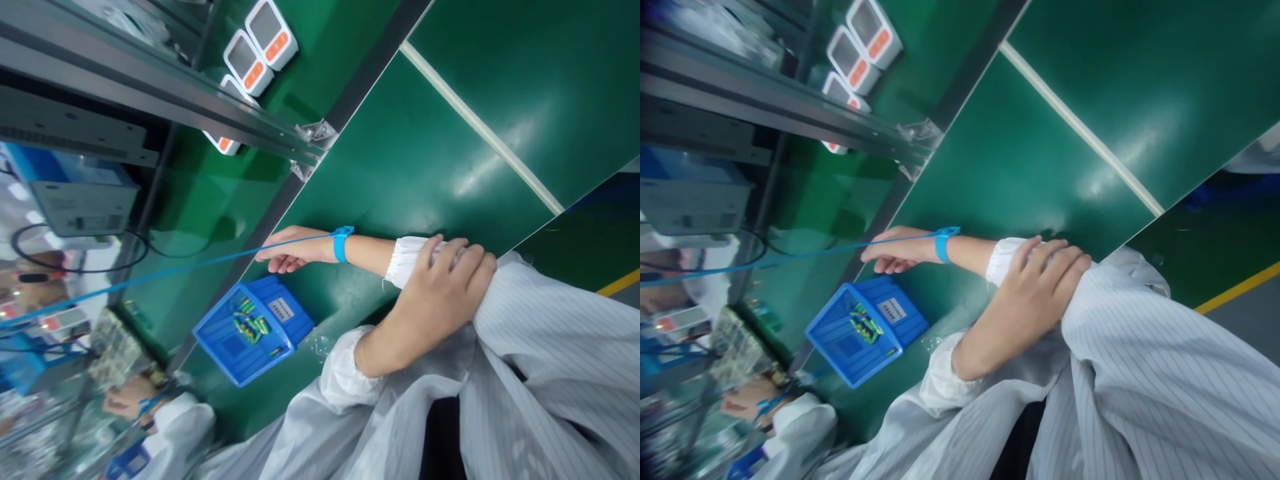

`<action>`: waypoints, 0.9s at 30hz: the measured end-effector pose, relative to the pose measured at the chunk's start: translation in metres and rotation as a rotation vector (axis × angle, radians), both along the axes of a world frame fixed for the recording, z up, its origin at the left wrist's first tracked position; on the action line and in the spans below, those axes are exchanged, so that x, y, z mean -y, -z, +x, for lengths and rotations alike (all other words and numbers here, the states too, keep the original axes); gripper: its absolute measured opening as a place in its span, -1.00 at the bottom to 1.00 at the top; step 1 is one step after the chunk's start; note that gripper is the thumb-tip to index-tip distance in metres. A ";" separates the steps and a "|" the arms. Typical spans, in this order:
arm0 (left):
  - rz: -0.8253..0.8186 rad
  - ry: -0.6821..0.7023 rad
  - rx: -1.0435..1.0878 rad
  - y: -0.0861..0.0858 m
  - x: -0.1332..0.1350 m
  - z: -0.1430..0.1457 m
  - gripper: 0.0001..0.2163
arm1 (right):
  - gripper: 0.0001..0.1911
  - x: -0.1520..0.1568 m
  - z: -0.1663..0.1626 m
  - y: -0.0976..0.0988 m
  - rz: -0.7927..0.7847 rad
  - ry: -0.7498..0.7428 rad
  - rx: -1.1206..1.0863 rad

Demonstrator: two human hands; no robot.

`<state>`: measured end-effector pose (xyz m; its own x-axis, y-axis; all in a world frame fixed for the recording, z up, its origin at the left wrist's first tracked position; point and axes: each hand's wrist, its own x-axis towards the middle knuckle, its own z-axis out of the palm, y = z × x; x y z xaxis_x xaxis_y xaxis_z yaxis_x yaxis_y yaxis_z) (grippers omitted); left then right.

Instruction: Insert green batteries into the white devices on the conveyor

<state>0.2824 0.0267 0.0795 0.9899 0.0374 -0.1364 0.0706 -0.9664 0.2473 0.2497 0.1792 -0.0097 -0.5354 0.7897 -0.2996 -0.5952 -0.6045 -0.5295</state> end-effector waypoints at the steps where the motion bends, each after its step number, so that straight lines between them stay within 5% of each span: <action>1: 0.000 0.012 0.036 0.002 0.003 0.001 -0.64 | -0.71 -0.001 -0.001 0.000 0.005 -0.009 0.012; 7: -0.076 0.060 0.173 0.016 0.017 0.007 -0.60 | -0.72 -0.001 -0.004 0.000 0.120 -0.037 0.137; 20: -0.073 -0.056 0.264 0.027 0.031 0.008 -0.64 | -0.43 0.012 0.007 -0.005 0.813 -0.180 0.333; 25: -0.080 -0.068 0.274 0.026 0.032 0.007 -0.62 | -0.45 0.015 0.002 -0.002 0.912 -0.304 0.289; 27: -0.103 -0.047 0.256 0.026 0.030 0.006 -0.61 | -0.45 0.017 0.000 -0.002 0.841 -0.354 0.245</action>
<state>0.2881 -0.0036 0.0531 0.9902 0.0826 0.1129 0.0368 -0.9323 0.3598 0.2493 0.1626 -0.0081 -0.7831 0.6013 0.1587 -0.2648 -0.0914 -0.9600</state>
